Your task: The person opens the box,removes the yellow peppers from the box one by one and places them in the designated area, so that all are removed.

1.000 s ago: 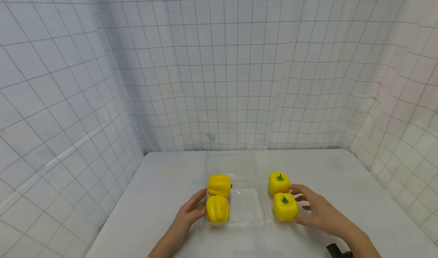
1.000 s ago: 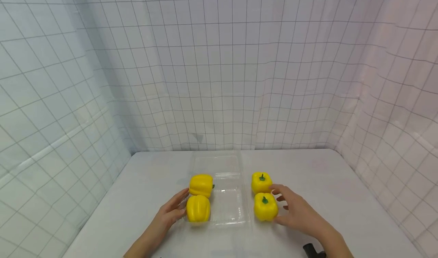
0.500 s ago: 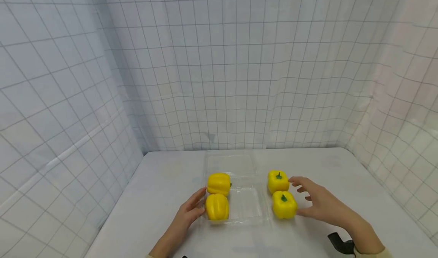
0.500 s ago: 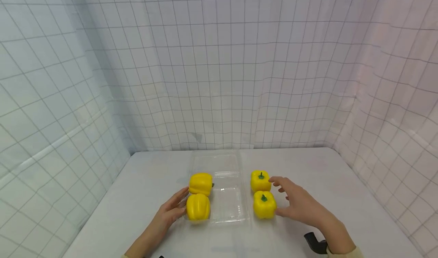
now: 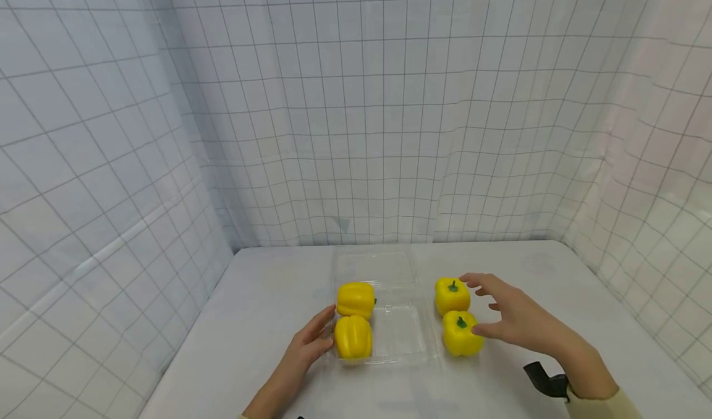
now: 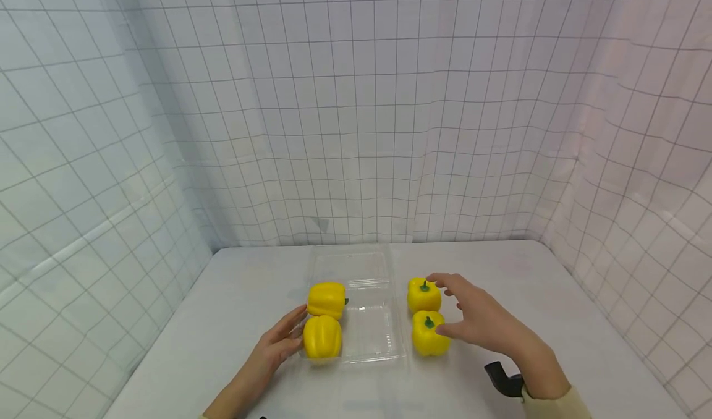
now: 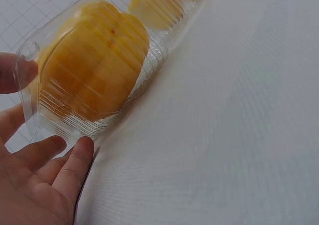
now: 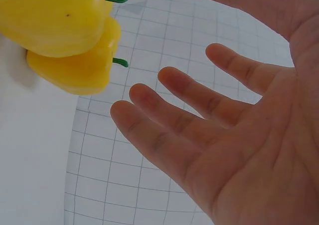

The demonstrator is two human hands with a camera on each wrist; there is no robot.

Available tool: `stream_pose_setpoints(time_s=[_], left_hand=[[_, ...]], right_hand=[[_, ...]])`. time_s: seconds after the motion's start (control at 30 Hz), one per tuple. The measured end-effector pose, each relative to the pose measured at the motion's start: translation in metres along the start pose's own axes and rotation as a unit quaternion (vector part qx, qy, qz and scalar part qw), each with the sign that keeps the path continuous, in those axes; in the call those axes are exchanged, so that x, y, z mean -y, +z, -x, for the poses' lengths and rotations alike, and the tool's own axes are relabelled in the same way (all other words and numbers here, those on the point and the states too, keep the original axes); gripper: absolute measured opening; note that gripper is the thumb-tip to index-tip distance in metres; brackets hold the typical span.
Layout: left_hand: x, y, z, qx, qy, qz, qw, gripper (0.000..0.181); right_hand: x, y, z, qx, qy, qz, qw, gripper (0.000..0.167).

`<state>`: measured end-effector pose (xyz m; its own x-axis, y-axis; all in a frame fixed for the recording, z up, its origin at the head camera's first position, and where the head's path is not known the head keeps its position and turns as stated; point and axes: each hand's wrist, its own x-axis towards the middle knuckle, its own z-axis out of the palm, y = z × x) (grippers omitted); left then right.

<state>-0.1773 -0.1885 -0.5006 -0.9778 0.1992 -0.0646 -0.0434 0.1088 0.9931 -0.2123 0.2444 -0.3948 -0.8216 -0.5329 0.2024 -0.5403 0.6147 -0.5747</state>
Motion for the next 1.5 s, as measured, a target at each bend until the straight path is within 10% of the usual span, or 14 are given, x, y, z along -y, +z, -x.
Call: stream_pose_setpoints(time_s=[0.67, 1.5], left_hand=[[0.004, -0.003, -0.002, 0.01, 0.005, -0.003, 0.9999, 0.064], [0.009, -0.002, -0.001, 0.009, 0.01, -0.006, 0.9999, 0.063]], right_hand=[[0.037, 0.012, -0.035, -0.019, -0.047, -0.02, 0.9985, 0.073], [0.067, 0.073, -0.075, -0.013, -0.039, -0.063, 0.9972, 0.071]])
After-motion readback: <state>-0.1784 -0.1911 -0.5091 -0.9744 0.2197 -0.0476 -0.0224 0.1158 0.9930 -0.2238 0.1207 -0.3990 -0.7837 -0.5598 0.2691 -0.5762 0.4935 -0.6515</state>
